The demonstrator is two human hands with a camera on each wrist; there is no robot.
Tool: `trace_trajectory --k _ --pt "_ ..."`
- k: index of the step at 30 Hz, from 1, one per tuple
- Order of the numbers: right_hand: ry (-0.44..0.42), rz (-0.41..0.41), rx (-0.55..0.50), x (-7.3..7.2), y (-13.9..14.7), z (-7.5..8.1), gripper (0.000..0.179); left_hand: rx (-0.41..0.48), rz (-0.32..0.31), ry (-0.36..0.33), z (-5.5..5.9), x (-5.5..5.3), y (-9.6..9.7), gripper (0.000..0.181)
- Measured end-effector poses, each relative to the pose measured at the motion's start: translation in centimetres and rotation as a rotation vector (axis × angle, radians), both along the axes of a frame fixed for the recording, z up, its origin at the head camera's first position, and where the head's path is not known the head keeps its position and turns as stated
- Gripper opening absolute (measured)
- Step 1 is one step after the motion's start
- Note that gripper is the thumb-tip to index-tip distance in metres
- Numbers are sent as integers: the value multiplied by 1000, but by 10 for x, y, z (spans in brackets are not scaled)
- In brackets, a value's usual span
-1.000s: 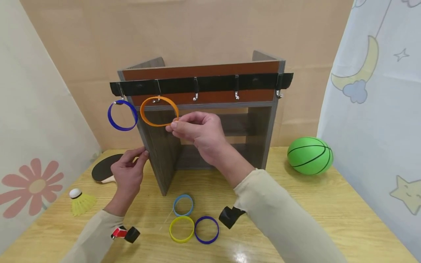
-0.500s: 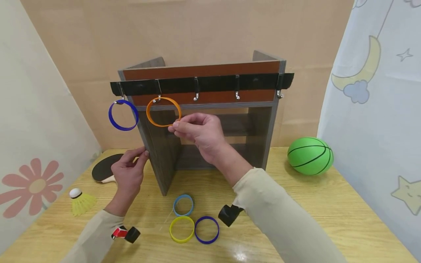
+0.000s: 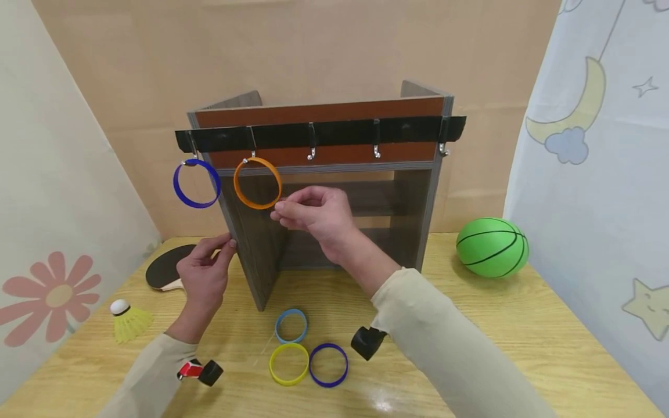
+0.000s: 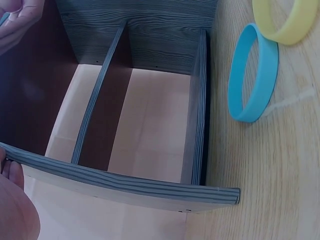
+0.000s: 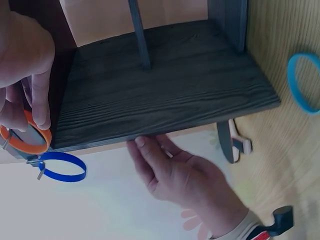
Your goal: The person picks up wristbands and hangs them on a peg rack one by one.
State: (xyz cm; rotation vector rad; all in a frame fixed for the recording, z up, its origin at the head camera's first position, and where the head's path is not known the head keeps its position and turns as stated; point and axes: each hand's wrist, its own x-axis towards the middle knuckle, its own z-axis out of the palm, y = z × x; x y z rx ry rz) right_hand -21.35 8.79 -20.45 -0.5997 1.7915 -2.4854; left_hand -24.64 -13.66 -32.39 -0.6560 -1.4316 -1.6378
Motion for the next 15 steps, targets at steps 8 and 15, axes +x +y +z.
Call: trace_trajectory --k 8,15 --pt "30 -14 85 5 19 -13 5 12 -14 4 -2 -2 0 15" --pt "51 34 234 21 35 -30 19 5 4 -3 -2 -1 0 15"
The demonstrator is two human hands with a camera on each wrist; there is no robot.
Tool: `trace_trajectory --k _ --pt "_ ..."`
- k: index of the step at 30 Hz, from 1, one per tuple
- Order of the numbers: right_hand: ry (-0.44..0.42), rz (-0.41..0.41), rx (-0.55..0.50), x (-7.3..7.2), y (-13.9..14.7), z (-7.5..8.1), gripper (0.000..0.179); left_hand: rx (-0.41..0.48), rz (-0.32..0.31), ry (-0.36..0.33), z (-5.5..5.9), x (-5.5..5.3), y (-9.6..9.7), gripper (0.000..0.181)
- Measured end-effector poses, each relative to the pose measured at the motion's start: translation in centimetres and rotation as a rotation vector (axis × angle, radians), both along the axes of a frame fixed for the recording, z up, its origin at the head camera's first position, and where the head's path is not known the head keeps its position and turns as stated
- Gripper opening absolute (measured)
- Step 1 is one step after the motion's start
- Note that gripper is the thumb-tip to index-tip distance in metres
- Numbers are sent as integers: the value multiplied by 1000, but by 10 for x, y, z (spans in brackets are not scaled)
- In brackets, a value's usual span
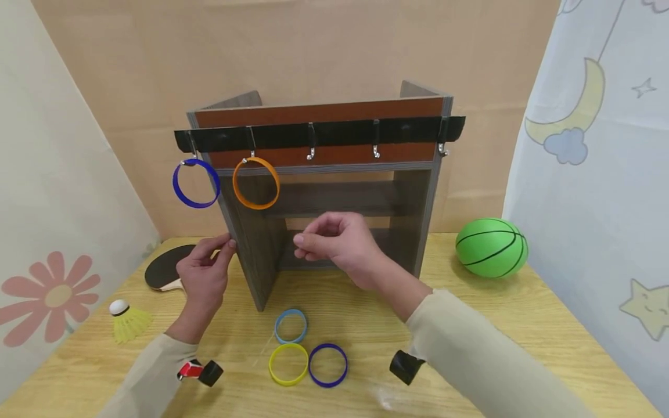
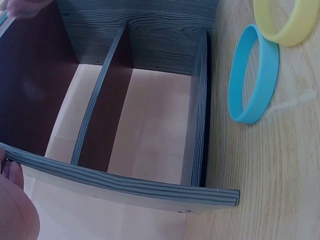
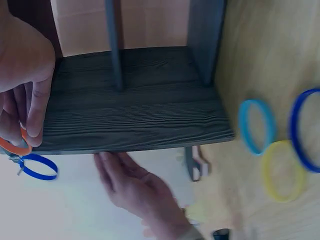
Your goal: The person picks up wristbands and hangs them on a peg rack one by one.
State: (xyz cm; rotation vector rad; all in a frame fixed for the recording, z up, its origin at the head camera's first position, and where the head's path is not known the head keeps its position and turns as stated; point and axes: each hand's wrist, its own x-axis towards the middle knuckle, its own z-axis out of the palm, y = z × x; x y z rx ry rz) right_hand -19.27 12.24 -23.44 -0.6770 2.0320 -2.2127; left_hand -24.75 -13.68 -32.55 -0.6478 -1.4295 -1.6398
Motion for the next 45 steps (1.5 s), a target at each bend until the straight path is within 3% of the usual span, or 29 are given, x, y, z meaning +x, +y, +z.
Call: trace_trajectory --k 11,17,26,30,36,45 --pt "-28 22 237 22 27 -58 22 -19 9 12 -1 -2 -1 14" --pt "-106 45 285 35 33 -84 22 -18 10 17 -1 -3 -1 14" --pt "-111 33 378 43 48 -119 18 -23 15 30 2 -2 -1 14" --pt "-151 55 359 46 52 -136 17 -14 3 29 2 -2 -1 14" --pt "-165 79 312 46 54 -151 16 -8 -2 23 1 -3 -1 15" --pt "-191 52 312 43 50 -158 16 -4 9 23 -1 -3 0 15"
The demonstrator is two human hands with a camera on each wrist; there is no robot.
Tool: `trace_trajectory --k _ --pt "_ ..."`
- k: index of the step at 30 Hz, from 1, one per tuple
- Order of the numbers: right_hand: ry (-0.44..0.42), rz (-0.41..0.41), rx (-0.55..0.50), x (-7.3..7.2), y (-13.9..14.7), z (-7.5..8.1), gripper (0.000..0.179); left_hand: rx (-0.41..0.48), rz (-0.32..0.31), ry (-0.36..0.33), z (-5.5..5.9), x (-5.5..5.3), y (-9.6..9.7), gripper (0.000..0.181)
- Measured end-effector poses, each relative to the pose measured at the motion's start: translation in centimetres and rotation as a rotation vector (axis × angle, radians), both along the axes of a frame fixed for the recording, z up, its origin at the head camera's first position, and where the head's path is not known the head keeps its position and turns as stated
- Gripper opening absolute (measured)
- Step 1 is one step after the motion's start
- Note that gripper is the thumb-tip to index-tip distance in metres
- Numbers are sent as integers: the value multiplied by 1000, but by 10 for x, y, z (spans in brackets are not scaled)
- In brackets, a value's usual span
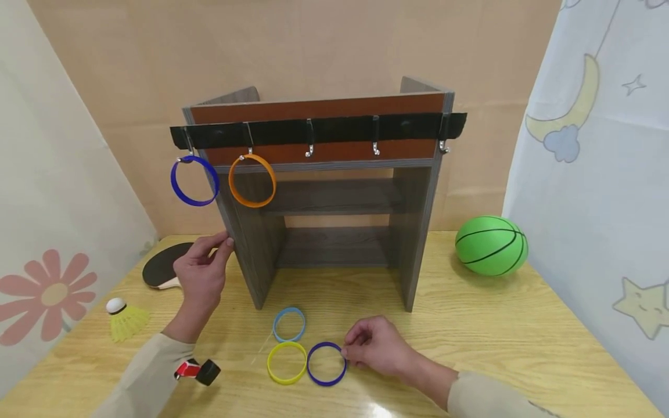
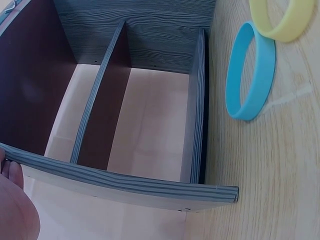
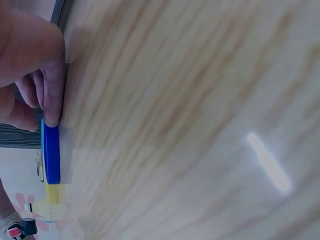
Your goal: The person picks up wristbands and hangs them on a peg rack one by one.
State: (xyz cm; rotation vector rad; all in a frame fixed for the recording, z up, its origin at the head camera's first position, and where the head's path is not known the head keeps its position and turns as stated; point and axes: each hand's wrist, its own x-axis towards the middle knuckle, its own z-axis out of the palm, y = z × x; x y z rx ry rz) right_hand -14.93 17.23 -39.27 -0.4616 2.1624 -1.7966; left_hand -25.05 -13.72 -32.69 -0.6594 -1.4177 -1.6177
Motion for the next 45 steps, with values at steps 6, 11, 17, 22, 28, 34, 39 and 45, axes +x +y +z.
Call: trace_trajectory --k 6,11,17,22,28,34,39,45 --pt "-23 -11 34 0 0 1 16 11 -10 -4 -1 -1 3 15" --pt "-31 -15 84 -1 -4 1 18 9 3 0 -1 0 2 14" --pt "-44 -25 144 -5 -9 3 18 7 21 6 0 0 1 14" --pt "-40 -18 167 -6 -12 6 18 17 9 -1 0 1 1 13" --pt "-13 -15 180 -7 -12 4 15 17 8 1 -1 0 0 13" --pt "11 -18 182 -7 -12 2 13 12 -2 9 -2 0 0 13" --pt "16 -19 189 -8 -13 0 11 17 -5 15 -1 0 0 13" --pt "30 -22 188 -7 -13 -1 9 24 -6 4 -1 0 1 13"
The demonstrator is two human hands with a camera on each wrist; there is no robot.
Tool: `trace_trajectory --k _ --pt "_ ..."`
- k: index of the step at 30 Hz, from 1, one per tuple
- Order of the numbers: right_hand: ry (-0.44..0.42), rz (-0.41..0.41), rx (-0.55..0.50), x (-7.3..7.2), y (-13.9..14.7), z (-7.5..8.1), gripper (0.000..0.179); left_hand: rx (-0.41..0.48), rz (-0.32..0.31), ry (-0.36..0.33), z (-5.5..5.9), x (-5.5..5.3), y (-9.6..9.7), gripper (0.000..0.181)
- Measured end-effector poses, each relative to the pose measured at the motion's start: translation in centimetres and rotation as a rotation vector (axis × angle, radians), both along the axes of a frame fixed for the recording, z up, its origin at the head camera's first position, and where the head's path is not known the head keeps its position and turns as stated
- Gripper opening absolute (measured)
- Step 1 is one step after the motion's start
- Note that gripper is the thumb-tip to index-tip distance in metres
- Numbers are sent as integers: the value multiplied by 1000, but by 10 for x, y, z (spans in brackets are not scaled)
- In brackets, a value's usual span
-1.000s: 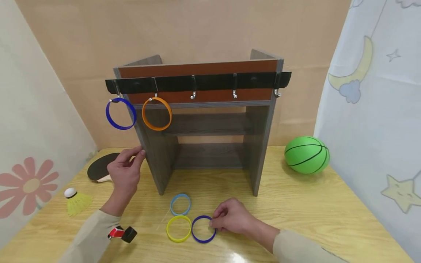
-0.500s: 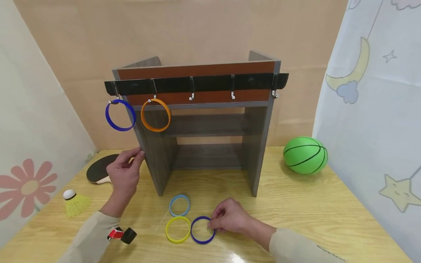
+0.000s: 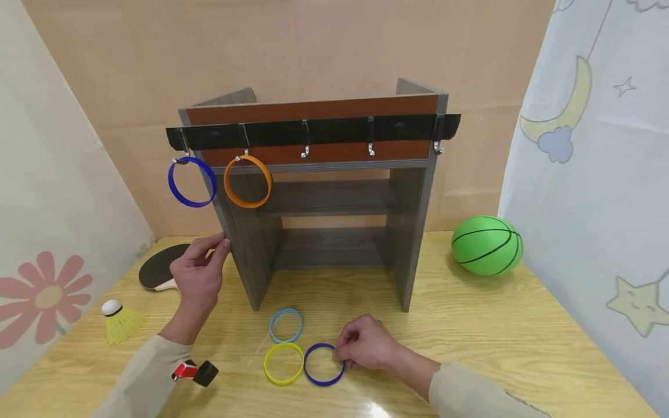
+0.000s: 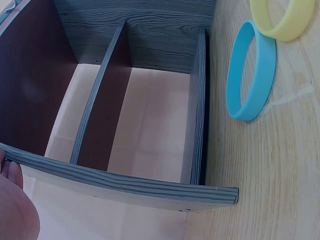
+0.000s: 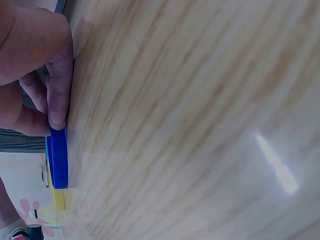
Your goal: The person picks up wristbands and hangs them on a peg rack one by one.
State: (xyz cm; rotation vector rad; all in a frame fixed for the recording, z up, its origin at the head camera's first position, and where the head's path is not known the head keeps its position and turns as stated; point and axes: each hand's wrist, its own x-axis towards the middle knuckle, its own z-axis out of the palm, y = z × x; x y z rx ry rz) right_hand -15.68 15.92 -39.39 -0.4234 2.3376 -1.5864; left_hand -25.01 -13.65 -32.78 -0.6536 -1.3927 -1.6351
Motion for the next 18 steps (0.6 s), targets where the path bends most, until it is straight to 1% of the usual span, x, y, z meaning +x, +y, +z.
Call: trace_trajectory --k 3,10,14,18 --pt "-9 -3 2 1 0 2 10 1 -3 -1 0 0 0 13" --pt "-77 -13 12 0 1 7 12 -14 2 -5 0 0 -1 13" --pt "-81 -11 0 0 3 7 13 -15 4 -5 -1 0 -1 13" --pt "-92 13 -26 0 7 7 13 -15 0 1 -1 -1 -1 12"
